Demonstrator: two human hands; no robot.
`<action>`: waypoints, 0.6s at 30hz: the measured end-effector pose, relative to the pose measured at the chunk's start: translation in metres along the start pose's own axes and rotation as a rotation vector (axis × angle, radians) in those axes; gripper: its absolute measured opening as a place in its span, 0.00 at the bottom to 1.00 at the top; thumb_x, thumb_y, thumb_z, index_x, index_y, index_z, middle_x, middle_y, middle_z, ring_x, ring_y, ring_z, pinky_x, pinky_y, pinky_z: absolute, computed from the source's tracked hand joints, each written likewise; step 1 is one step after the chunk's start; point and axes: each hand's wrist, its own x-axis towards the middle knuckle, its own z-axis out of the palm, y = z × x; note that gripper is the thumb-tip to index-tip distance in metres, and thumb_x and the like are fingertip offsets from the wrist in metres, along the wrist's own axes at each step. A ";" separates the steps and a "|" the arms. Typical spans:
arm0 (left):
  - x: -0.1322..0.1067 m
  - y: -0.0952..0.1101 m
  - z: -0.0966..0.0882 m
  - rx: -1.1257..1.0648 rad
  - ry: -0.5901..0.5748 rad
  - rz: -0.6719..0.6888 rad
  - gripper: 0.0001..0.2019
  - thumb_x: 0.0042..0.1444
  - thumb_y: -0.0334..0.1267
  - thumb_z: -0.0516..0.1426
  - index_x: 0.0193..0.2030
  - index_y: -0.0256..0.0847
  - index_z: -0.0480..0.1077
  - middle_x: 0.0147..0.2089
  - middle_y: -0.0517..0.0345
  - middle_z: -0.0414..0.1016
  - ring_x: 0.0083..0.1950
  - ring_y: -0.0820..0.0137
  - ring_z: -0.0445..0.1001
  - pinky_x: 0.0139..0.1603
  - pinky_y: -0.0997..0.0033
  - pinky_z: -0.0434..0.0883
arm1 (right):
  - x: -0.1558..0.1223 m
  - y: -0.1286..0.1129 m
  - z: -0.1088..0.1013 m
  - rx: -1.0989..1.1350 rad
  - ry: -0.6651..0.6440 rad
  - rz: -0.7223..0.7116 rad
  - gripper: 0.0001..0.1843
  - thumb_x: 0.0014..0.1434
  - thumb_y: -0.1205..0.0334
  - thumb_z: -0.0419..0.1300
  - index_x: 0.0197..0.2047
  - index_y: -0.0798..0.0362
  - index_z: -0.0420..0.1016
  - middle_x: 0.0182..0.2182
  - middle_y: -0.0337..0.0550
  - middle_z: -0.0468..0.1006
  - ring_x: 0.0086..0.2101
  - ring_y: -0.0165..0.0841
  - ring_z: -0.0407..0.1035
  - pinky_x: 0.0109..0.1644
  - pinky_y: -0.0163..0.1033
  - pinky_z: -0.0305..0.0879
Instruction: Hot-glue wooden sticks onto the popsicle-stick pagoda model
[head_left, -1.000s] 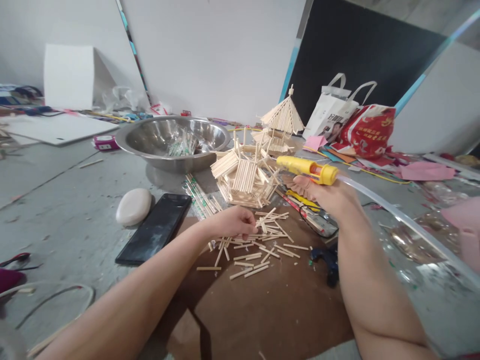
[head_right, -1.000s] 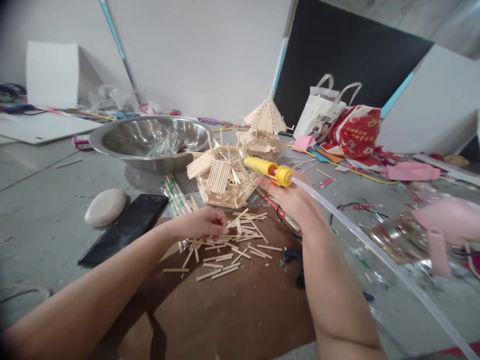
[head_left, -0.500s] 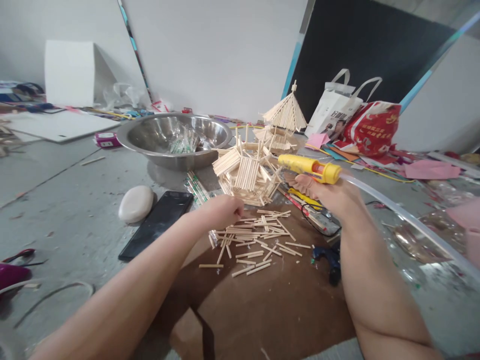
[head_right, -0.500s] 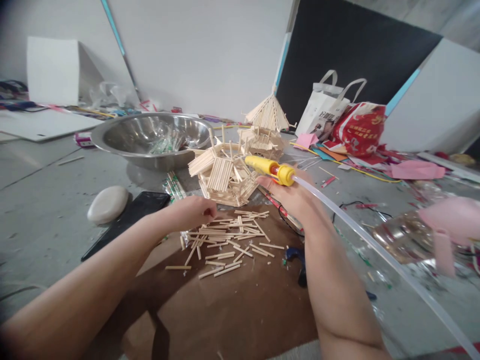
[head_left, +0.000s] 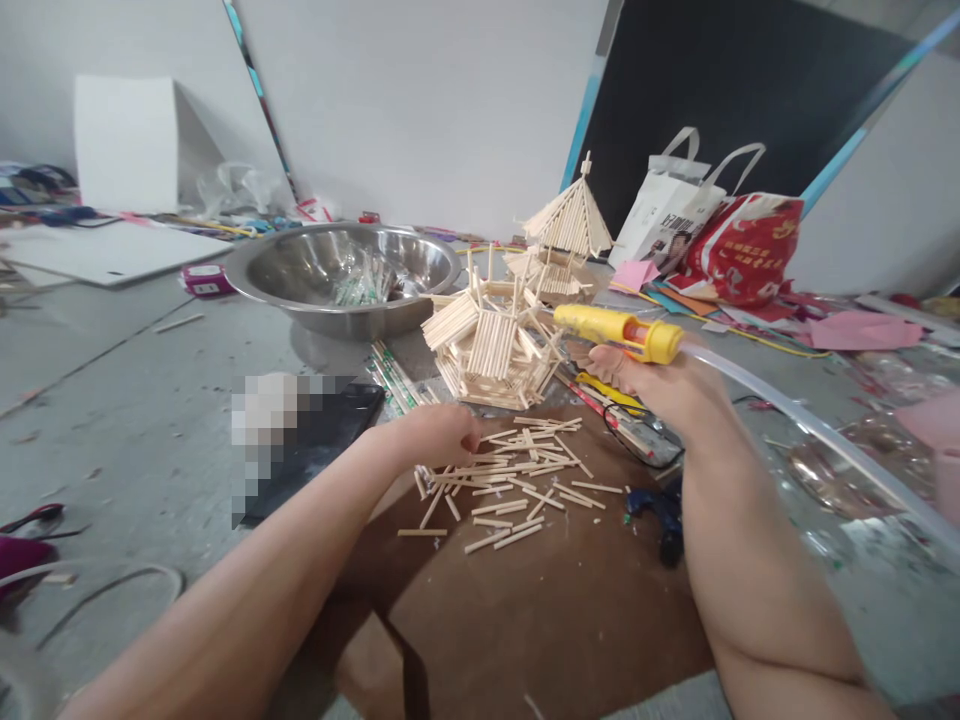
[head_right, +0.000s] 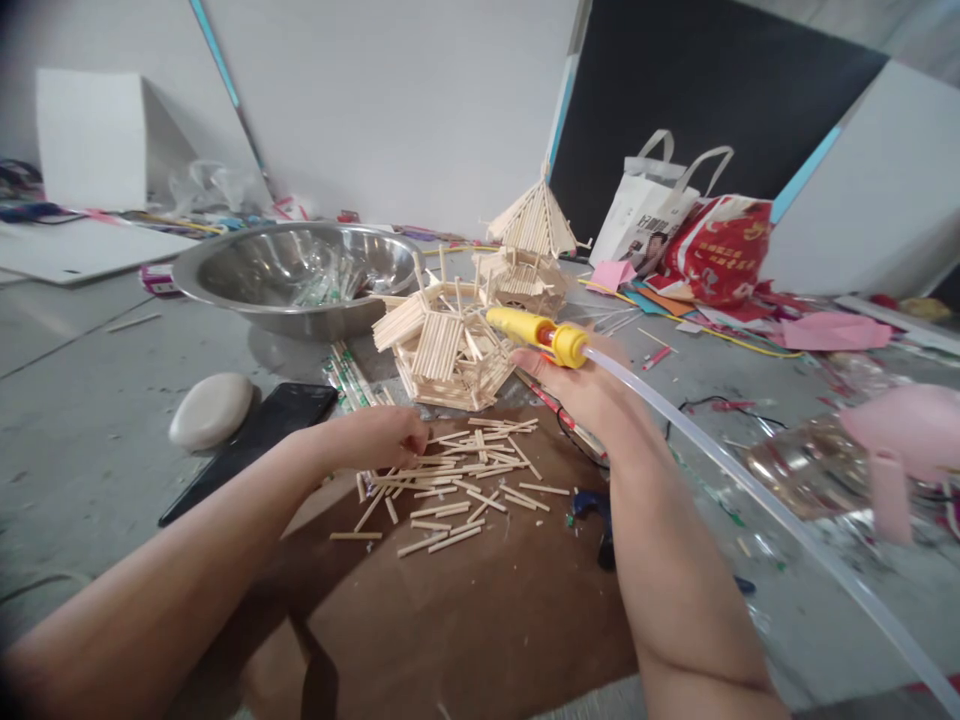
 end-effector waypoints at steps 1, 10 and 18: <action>0.000 -0.002 0.000 -0.018 -0.008 0.011 0.09 0.40 0.36 0.51 0.27 0.42 0.71 0.29 0.57 0.72 0.28 0.71 0.66 0.27 0.73 0.60 | 0.000 -0.002 -0.001 -0.005 0.000 -0.001 0.21 0.45 0.42 0.52 0.31 0.50 0.71 0.23 0.42 0.74 0.29 0.38 0.69 0.28 0.40 0.62; 0.003 -0.029 -0.001 -0.196 0.107 0.023 0.08 0.43 0.39 0.52 0.28 0.42 0.70 0.27 0.60 0.72 0.27 0.74 0.65 0.28 0.76 0.58 | 0.000 -0.006 -0.005 -0.014 -0.019 0.015 0.20 0.44 0.41 0.52 0.28 0.49 0.71 0.21 0.41 0.73 0.26 0.37 0.68 0.27 0.39 0.61; 0.006 -0.022 -0.002 -0.306 0.111 0.081 0.09 0.46 0.38 0.48 0.28 0.39 0.68 0.25 0.61 0.69 0.27 0.75 0.62 0.28 0.76 0.58 | -0.001 -0.004 -0.003 -0.006 0.005 0.021 0.17 0.44 0.45 0.54 0.29 0.49 0.71 0.22 0.41 0.73 0.29 0.39 0.68 0.29 0.40 0.63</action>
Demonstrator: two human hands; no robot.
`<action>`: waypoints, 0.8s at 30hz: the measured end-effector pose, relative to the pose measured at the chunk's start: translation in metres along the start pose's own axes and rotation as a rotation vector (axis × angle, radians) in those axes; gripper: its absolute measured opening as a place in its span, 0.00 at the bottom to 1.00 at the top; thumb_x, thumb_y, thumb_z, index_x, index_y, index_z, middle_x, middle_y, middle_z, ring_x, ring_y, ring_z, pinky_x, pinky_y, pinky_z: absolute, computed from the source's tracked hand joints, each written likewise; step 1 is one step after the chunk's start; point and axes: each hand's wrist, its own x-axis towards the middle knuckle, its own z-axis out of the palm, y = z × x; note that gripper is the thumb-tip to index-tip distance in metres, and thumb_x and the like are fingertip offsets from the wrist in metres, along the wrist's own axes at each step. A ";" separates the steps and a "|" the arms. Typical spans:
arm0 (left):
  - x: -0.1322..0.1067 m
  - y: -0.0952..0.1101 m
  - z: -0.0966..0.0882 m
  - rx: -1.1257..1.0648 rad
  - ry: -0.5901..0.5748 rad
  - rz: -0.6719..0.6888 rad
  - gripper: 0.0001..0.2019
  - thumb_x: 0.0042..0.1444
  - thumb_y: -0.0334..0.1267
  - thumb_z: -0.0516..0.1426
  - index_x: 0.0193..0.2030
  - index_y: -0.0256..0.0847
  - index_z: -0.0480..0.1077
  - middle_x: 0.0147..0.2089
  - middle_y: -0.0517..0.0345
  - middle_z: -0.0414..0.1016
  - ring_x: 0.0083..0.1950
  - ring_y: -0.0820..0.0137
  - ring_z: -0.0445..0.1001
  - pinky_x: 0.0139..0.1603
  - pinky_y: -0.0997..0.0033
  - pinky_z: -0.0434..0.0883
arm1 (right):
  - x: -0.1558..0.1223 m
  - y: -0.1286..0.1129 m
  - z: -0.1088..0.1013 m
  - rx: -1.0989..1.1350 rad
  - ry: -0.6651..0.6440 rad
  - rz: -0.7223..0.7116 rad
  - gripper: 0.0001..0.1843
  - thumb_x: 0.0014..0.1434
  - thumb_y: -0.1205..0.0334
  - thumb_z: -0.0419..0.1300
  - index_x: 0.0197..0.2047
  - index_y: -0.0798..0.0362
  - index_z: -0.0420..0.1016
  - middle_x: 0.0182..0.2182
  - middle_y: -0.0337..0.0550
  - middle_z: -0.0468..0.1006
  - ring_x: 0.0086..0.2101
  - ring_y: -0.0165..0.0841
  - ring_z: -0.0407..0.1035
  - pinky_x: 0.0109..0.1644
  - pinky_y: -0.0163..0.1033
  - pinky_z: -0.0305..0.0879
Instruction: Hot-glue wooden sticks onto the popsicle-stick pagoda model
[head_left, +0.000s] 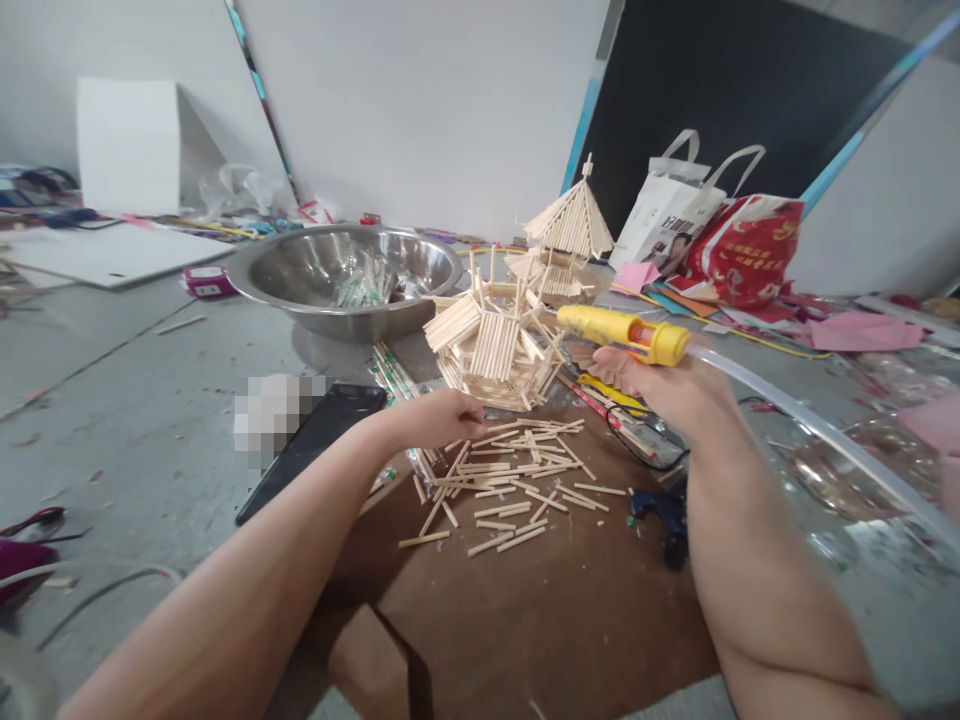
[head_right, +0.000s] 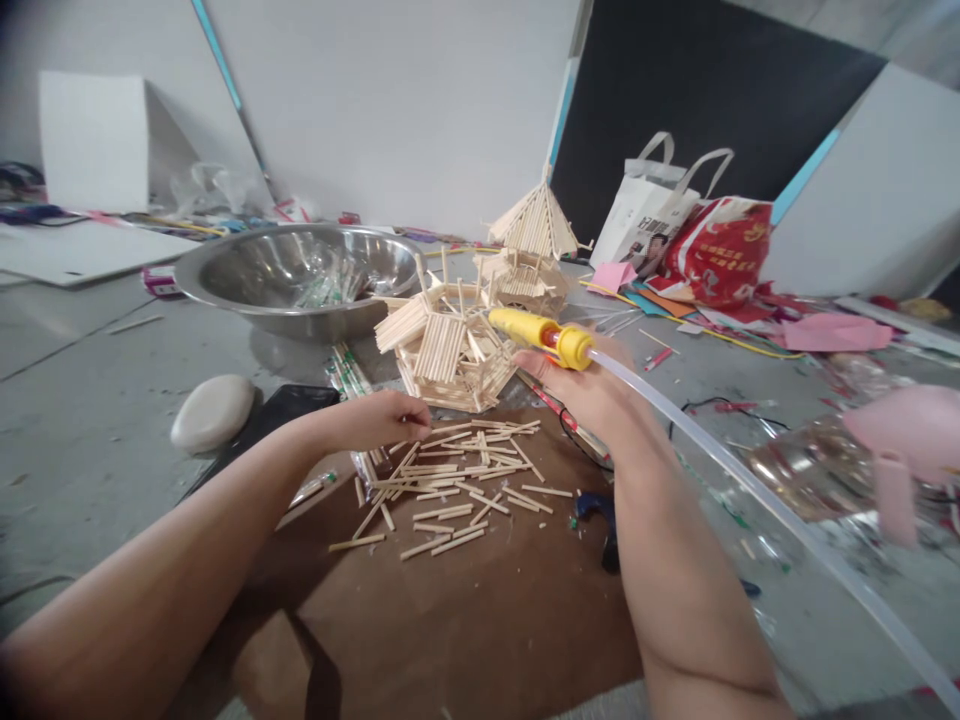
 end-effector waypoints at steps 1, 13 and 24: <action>0.001 0.001 0.001 -0.011 -0.008 0.003 0.10 0.47 0.38 0.48 0.28 0.39 0.68 0.25 0.61 0.68 0.26 0.75 0.62 0.27 0.76 0.58 | 0.000 -0.001 0.000 0.000 0.001 -0.001 0.17 0.44 0.45 0.54 0.29 0.49 0.71 0.22 0.41 0.73 0.29 0.39 0.68 0.29 0.41 0.63; 0.007 -0.003 0.010 -0.063 0.016 -0.035 0.11 0.46 0.42 0.50 0.29 0.38 0.68 0.24 0.61 0.68 0.26 0.75 0.62 0.26 0.76 0.58 | -0.002 0.002 0.003 0.114 -0.006 -0.010 0.19 0.44 0.44 0.54 0.33 0.47 0.72 0.25 0.40 0.75 0.29 0.40 0.69 0.28 0.42 0.64; 0.003 0.009 0.011 0.183 0.130 -0.004 0.11 0.44 0.34 0.50 0.32 0.44 0.71 0.33 0.59 0.73 0.32 0.72 0.67 0.32 0.75 0.61 | -0.002 -0.006 -0.002 0.101 -0.018 0.018 0.19 0.43 0.43 0.55 0.31 0.48 0.72 0.26 0.41 0.75 0.29 0.39 0.69 0.29 0.42 0.64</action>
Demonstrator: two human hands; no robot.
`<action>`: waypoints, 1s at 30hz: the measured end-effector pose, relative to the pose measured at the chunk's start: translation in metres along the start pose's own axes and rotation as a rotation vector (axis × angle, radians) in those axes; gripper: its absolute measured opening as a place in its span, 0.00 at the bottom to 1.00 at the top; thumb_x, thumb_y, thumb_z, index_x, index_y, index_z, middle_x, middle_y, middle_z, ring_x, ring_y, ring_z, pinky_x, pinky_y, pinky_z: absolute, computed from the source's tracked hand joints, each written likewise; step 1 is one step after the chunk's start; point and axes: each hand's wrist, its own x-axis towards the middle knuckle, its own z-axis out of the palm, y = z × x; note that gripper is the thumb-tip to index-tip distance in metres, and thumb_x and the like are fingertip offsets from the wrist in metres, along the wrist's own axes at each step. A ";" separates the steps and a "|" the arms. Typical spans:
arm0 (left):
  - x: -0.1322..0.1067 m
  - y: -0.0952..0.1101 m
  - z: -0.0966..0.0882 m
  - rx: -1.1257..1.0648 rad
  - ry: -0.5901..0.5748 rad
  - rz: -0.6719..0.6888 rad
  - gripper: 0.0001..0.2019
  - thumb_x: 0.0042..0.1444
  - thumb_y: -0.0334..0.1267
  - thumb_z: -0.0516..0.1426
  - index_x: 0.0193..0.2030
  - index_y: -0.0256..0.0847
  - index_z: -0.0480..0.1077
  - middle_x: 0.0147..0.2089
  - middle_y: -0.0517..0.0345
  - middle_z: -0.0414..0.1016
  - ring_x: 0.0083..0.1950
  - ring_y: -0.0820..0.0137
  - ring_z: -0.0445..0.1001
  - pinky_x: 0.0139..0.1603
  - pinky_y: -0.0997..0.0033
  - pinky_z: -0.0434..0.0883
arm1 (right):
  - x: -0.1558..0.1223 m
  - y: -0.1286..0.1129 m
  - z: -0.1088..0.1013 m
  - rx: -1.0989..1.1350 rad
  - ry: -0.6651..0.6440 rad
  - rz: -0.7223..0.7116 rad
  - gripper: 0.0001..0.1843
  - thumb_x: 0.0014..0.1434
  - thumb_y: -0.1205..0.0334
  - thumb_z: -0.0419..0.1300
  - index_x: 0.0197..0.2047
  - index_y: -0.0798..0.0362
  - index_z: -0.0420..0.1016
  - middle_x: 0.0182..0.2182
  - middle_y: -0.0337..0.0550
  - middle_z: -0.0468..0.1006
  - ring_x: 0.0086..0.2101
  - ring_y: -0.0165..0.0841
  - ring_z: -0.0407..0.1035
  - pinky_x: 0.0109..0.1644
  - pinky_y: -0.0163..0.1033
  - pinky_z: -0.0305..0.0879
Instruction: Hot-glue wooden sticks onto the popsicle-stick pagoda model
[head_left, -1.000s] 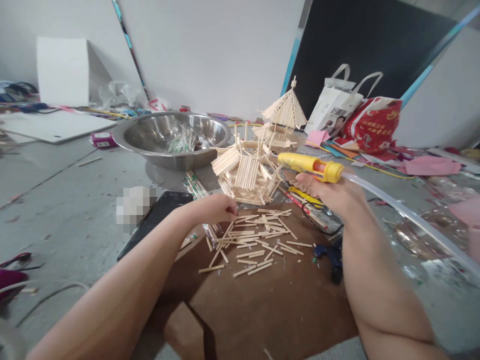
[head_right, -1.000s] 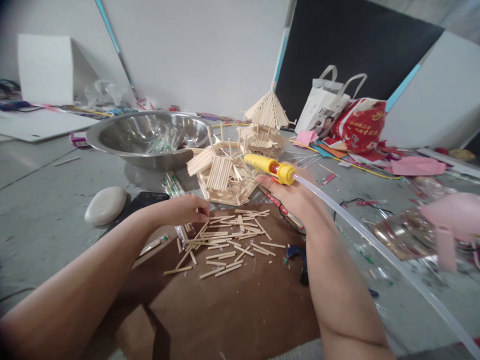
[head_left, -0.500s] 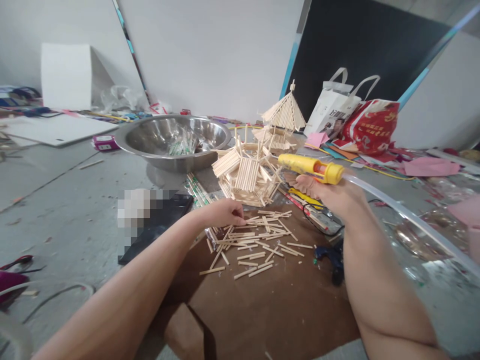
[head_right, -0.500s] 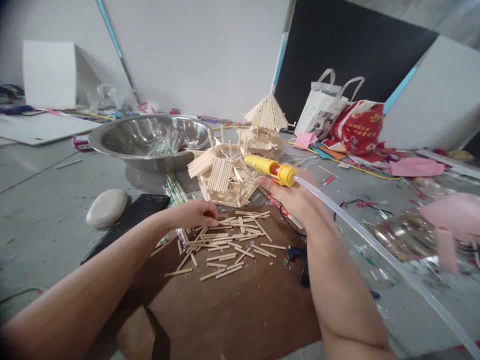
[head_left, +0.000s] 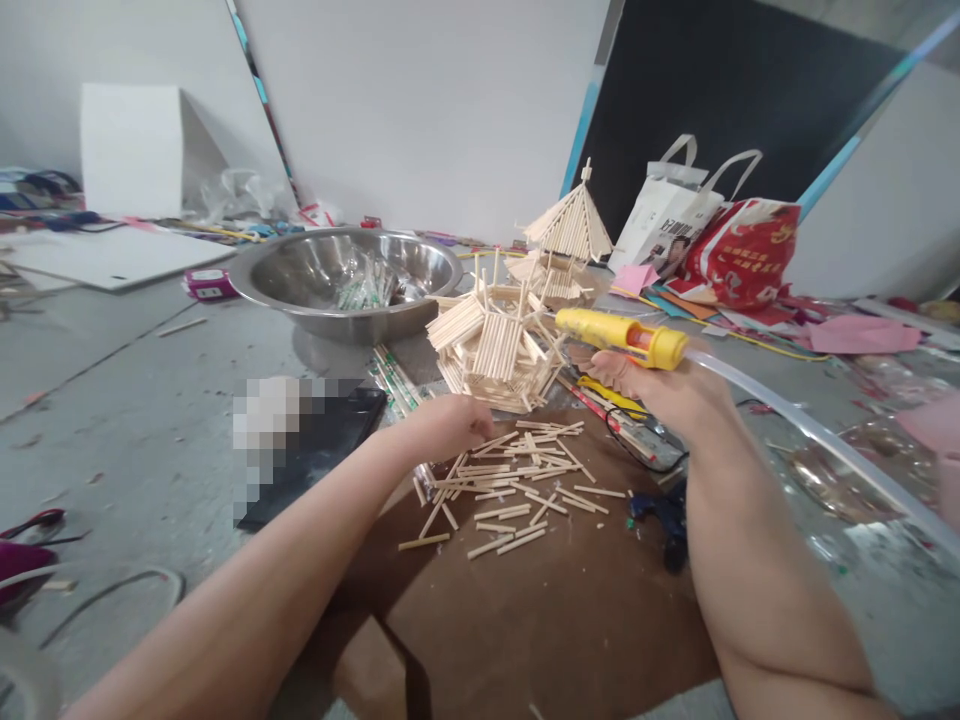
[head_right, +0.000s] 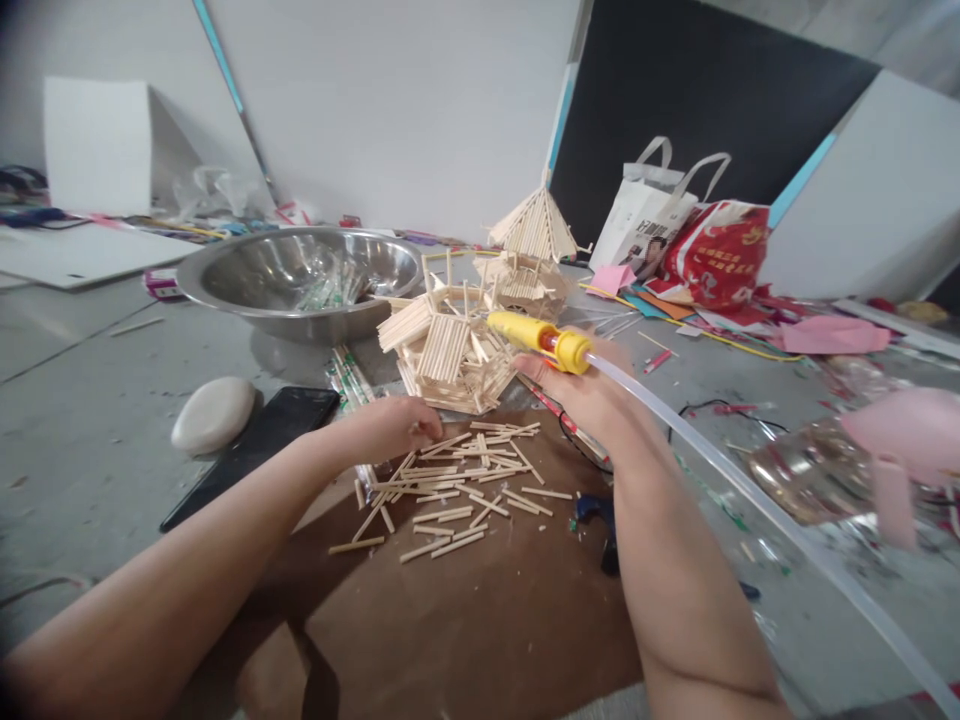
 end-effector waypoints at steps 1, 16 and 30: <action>-0.001 0.003 0.001 0.033 -0.009 0.016 0.10 0.44 0.34 0.50 0.32 0.45 0.72 0.33 0.58 0.72 0.32 0.72 0.67 0.31 0.75 0.61 | 0.000 -0.002 -0.001 0.002 -0.016 0.015 0.19 0.43 0.43 0.55 0.31 0.49 0.72 0.26 0.41 0.75 0.29 0.38 0.69 0.29 0.42 0.64; -0.004 0.023 0.015 0.250 0.026 0.084 0.09 0.47 0.32 0.47 0.31 0.38 0.68 0.35 0.50 0.71 0.34 0.67 0.69 0.34 0.69 0.65 | -0.001 -0.002 -0.001 -0.013 0.002 -0.012 0.19 0.43 0.43 0.55 0.30 0.49 0.72 0.23 0.39 0.75 0.24 0.34 0.67 0.25 0.39 0.62; -0.005 0.026 0.009 0.096 0.101 0.048 0.06 0.45 0.32 0.48 0.27 0.37 0.65 0.26 0.53 0.70 0.28 0.69 0.67 0.27 0.71 0.61 | 0.001 0.006 0.004 -0.054 0.016 -0.060 0.18 0.46 0.45 0.53 0.33 0.48 0.71 0.24 0.41 0.74 0.28 0.37 0.67 0.29 0.41 0.62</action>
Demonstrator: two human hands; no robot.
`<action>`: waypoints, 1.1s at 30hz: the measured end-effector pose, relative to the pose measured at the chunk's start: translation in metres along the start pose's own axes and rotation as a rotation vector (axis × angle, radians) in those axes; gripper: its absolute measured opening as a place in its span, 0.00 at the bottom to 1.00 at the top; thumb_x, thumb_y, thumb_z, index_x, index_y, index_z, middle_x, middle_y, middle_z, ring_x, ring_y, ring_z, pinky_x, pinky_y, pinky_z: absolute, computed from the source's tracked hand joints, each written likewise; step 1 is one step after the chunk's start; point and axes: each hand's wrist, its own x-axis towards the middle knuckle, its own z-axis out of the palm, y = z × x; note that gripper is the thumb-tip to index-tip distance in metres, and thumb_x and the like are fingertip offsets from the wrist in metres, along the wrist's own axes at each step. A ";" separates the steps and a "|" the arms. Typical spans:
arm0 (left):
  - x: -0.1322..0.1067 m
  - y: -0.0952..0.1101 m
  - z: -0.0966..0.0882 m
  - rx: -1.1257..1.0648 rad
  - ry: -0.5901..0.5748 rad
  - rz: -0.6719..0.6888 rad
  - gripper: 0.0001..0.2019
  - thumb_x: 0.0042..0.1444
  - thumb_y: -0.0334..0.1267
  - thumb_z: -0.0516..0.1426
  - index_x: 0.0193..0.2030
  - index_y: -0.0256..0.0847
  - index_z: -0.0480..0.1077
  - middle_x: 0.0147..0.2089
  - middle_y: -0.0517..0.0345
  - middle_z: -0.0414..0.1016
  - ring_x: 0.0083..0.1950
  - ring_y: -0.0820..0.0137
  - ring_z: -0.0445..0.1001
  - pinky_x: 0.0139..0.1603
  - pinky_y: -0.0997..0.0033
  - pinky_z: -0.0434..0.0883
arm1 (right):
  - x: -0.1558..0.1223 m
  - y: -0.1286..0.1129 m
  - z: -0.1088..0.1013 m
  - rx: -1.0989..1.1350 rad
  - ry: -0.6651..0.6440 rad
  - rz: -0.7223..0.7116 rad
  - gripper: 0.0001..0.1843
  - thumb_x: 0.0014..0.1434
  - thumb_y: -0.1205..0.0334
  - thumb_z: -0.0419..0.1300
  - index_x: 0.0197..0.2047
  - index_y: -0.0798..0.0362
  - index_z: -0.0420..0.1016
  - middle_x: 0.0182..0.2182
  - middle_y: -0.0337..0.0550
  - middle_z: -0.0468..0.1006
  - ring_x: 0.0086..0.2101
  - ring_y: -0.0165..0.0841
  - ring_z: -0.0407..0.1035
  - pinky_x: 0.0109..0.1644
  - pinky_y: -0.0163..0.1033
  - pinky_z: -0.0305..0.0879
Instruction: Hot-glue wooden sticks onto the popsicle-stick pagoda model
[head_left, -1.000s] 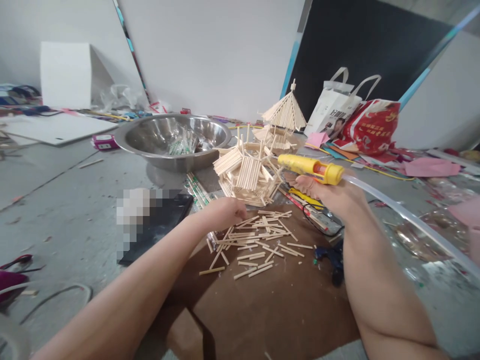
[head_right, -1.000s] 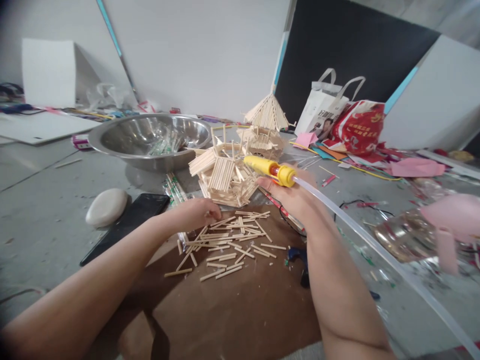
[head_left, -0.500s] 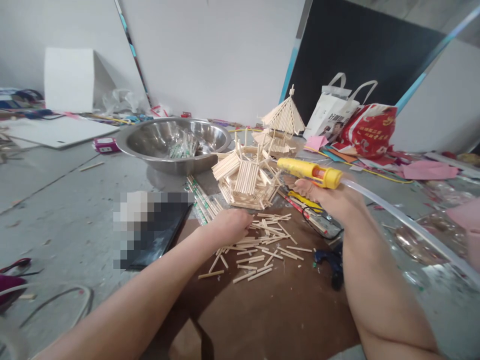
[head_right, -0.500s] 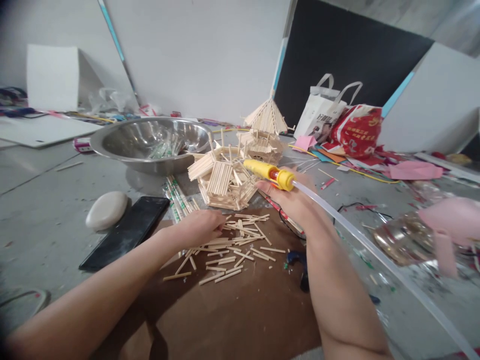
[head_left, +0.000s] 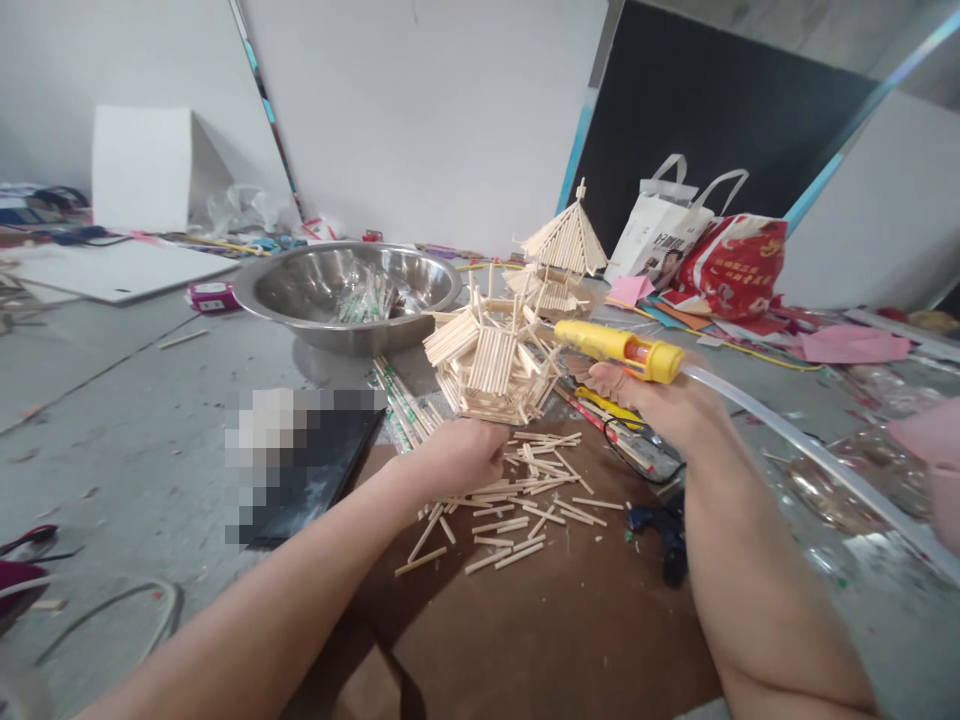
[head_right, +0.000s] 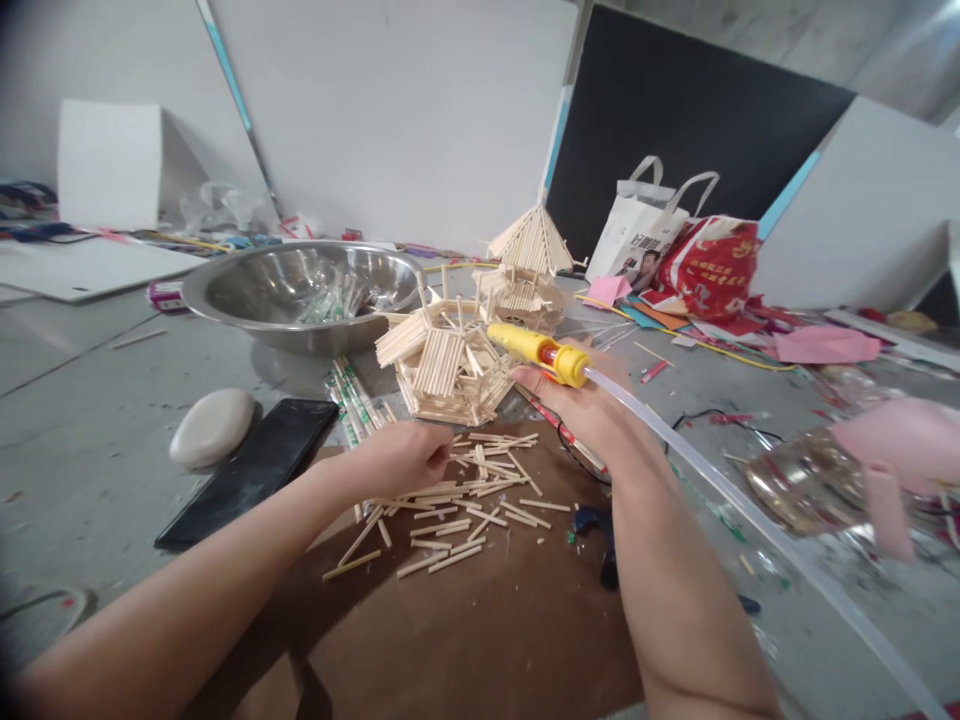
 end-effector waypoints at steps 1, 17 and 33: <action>0.000 0.001 -0.004 -0.101 0.045 0.001 0.06 0.46 0.33 0.48 0.28 0.38 0.65 0.26 0.55 0.69 0.26 0.71 0.67 0.26 0.72 0.61 | 0.000 0.000 0.000 -0.006 0.002 -0.003 0.18 0.47 0.45 0.52 0.33 0.48 0.71 0.24 0.41 0.74 0.29 0.37 0.67 0.30 0.41 0.62; 0.011 0.028 0.017 -1.828 0.275 -0.173 0.15 0.46 0.34 0.56 0.42 0.35 0.62 0.24 0.62 0.65 0.22 0.81 0.63 0.23 0.79 0.60 | 0.004 -0.007 -0.003 0.015 0.030 0.052 0.19 0.43 0.41 0.54 0.27 0.49 0.70 0.24 0.40 0.75 0.26 0.37 0.68 0.30 0.42 0.62; 0.026 0.004 0.018 -1.762 0.219 -0.364 0.09 0.44 0.39 0.57 0.27 0.35 0.64 0.18 0.63 0.66 0.13 0.83 0.59 0.12 0.82 0.53 | -0.002 -0.011 -0.002 0.049 0.016 0.007 0.17 0.44 0.44 0.55 0.29 0.49 0.70 0.24 0.40 0.75 0.25 0.36 0.68 0.30 0.42 0.64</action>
